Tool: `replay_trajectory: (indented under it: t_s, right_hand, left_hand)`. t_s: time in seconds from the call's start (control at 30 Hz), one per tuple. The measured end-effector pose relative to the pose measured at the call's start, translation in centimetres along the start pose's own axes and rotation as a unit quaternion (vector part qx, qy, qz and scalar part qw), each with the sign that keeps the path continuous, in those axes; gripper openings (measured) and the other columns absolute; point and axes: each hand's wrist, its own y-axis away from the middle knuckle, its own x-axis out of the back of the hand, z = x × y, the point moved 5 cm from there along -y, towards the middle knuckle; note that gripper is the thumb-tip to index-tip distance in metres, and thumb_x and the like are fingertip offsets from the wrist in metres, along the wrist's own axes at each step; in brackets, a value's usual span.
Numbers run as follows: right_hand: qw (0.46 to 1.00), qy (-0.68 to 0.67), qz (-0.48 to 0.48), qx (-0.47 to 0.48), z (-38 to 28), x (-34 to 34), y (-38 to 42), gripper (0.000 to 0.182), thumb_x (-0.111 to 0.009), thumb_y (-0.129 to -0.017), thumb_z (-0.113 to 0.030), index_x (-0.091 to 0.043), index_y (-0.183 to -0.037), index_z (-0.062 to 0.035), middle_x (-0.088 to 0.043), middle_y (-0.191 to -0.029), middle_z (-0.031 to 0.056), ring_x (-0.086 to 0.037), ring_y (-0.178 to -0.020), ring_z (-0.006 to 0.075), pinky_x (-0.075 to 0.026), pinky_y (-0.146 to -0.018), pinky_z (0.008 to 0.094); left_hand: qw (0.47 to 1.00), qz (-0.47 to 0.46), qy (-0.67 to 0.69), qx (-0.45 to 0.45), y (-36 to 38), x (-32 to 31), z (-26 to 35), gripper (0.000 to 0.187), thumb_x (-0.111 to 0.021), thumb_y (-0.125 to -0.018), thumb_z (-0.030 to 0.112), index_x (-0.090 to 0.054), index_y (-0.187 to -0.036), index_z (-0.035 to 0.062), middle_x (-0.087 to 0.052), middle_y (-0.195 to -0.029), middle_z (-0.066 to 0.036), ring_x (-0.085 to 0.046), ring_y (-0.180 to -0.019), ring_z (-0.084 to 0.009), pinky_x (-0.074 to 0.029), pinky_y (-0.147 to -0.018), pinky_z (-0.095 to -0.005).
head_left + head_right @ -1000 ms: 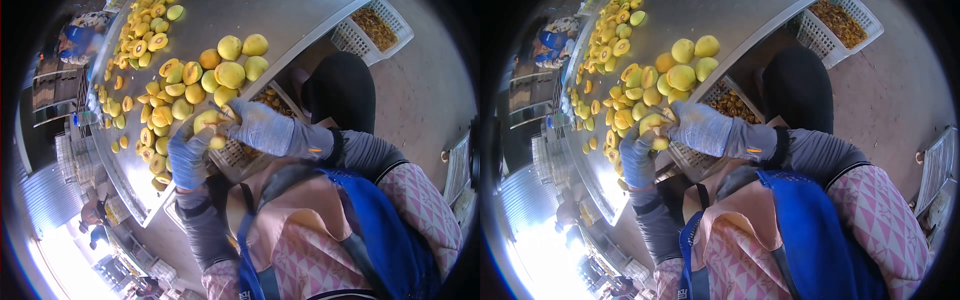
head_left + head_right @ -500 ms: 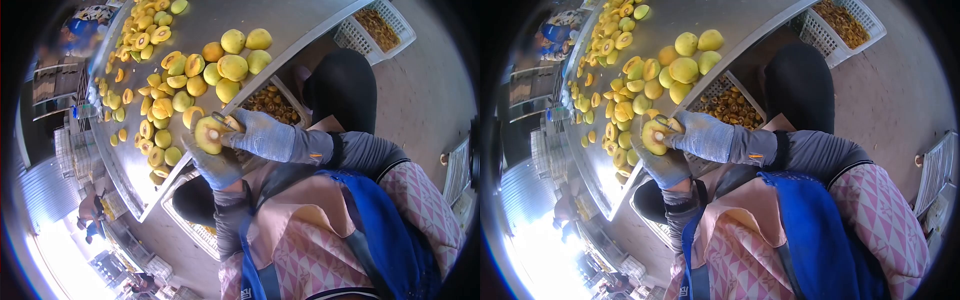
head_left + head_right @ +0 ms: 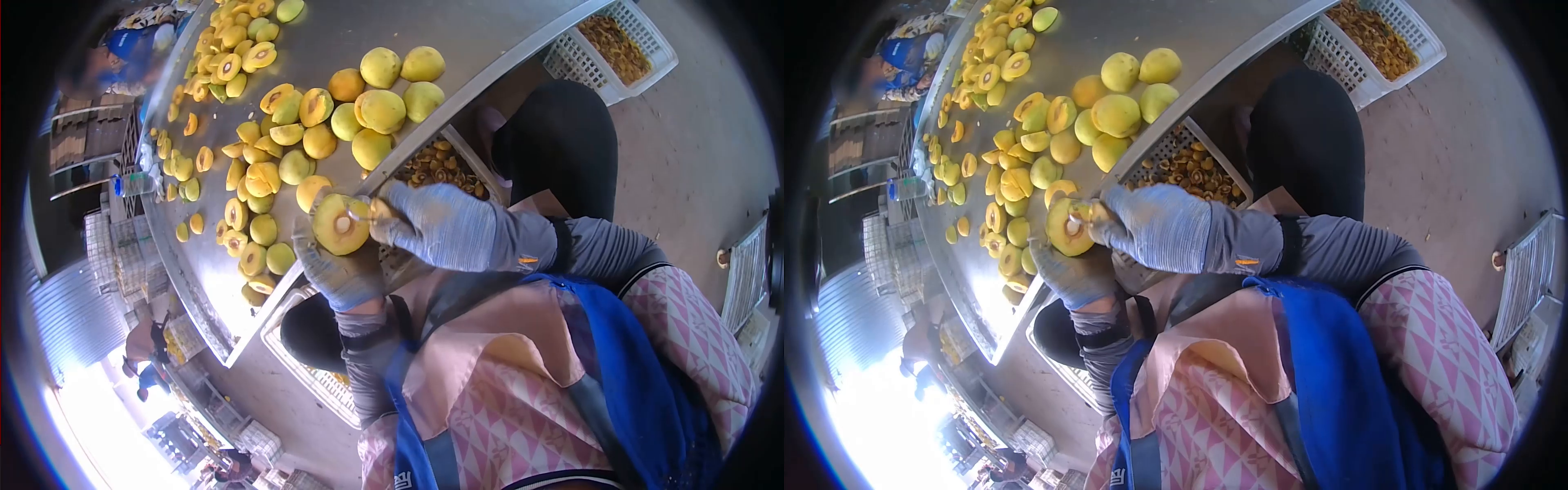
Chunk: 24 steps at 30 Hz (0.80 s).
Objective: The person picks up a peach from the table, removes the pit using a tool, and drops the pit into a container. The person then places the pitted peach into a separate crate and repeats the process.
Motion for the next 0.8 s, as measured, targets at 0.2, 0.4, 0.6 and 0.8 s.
replay_trajectory:
  t_s: [0.2,0.4,0.6,0.8]
  right_hand:
    - [0.993,-0.115,0.003,-0.004,0.4,-1.9,-0.2,0.031,-0.055,-0.097,-0.032,-0.052,-0.105,-0.0021,-0.063,-0.081,0.0244,-0.061,-0.075,0.0444,-0.047,-0.063,0.0488]
    - [0.986,-0.136,0.034,0.089,-0.2,-2.2,-0.3,0.036,-0.047,-0.1,-0.033,-0.052,-0.105,0.0022,-0.06,-0.09,0.0267,-0.062,-0.087,0.0405,-0.049,-0.077,0.0448]
    - [0.97,-0.238,-0.042,-0.037,1.0,-3.8,-0.1,0.035,-0.045,-0.101,-0.028,-0.052,-0.11,0.0046,-0.06,-0.095,0.0257,-0.06,-0.09,0.0411,-0.048,-0.08,0.0433]
    - [0.981,-0.19,-0.023,0.012,0.0,-2.4,0.1,0.028,-0.05,-0.1,-0.027,-0.053,-0.105,-0.0007,-0.063,-0.089,0.0212,-0.064,-0.083,0.0369,-0.049,-0.072,0.0403]
  left_hand:
    - [0.928,0.018,-0.278,-0.248,1.6,-3.3,2.0,0.044,-0.056,-0.09,0.0,-0.044,-0.132,-0.0017,-0.055,-0.122,-0.014,-0.056,-0.106,-0.0217,-0.049,-0.092,-0.0335]
    - [0.939,0.03,-0.263,-0.219,1.7,-4.1,1.9,0.037,-0.05,-0.097,0.011,-0.044,-0.13,-0.0019,-0.052,-0.125,-0.013,-0.056,-0.105,-0.0219,-0.048,-0.091,-0.0332]
    - [0.941,0.067,-0.166,-0.288,2.3,-4.2,1.5,0.042,-0.063,-0.09,0.021,-0.049,-0.123,-0.0021,-0.053,-0.112,-0.01,-0.056,-0.102,-0.0197,-0.049,-0.088,-0.0316]
    - [0.93,0.066,-0.243,-0.268,2.1,-4.4,1.6,0.044,-0.037,-0.1,0.042,-0.045,-0.121,0.0036,-0.054,-0.115,-0.013,-0.056,-0.097,-0.0205,-0.049,-0.088,-0.0347]
